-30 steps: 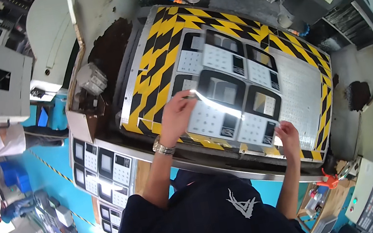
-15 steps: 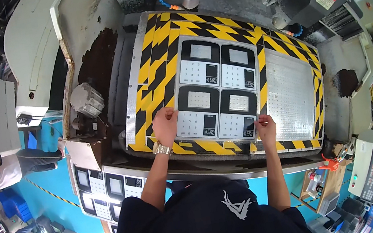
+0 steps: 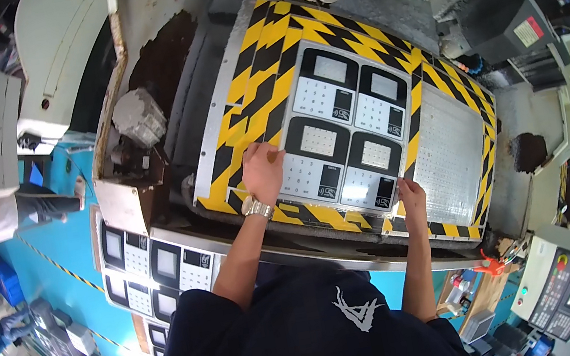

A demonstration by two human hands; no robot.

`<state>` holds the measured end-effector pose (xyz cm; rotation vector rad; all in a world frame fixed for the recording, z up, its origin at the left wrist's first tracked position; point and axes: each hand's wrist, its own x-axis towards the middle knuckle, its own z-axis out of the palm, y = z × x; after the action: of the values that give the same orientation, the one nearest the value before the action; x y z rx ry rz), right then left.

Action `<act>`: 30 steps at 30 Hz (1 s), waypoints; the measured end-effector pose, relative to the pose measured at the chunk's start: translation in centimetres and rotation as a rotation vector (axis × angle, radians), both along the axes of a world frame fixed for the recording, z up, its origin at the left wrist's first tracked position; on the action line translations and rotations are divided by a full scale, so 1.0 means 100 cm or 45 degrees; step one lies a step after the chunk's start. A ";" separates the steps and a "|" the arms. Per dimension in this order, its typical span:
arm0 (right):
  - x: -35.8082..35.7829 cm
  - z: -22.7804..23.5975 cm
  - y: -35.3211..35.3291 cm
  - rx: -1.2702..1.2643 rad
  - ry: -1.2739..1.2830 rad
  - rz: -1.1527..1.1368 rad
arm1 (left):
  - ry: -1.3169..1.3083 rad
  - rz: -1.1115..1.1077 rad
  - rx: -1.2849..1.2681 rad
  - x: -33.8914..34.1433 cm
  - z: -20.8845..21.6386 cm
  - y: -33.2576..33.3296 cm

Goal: Operating an industrial printing or stamping machine by loading printed sheets, activating the cycle with hand triggers, and unloading finished pieces.

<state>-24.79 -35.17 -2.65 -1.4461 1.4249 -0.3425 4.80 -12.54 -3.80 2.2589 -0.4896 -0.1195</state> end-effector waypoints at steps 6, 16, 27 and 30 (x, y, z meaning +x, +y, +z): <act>-0.004 -0.002 -0.007 0.133 -0.193 -0.092 | -0.015 0.021 0.001 0.001 0.000 -0.004; 0.010 -0.003 -0.006 -0.006 0.150 -0.009 | 0.074 0.009 -0.004 0.004 -0.007 -0.006; -0.001 -0.051 -0.022 -0.084 0.176 0.045 | 0.277 -0.020 0.023 0.016 -0.016 -0.006; 0.004 -0.033 -0.022 -0.358 0.225 0.041 | 0.187 -0.078 0.074 0.016 -0.013 -0.005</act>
<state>-24.43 -37.41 -5.99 -1.7614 1.5382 -0.4160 6.44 -13.02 -5.06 2.2720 -0.4826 -0.3322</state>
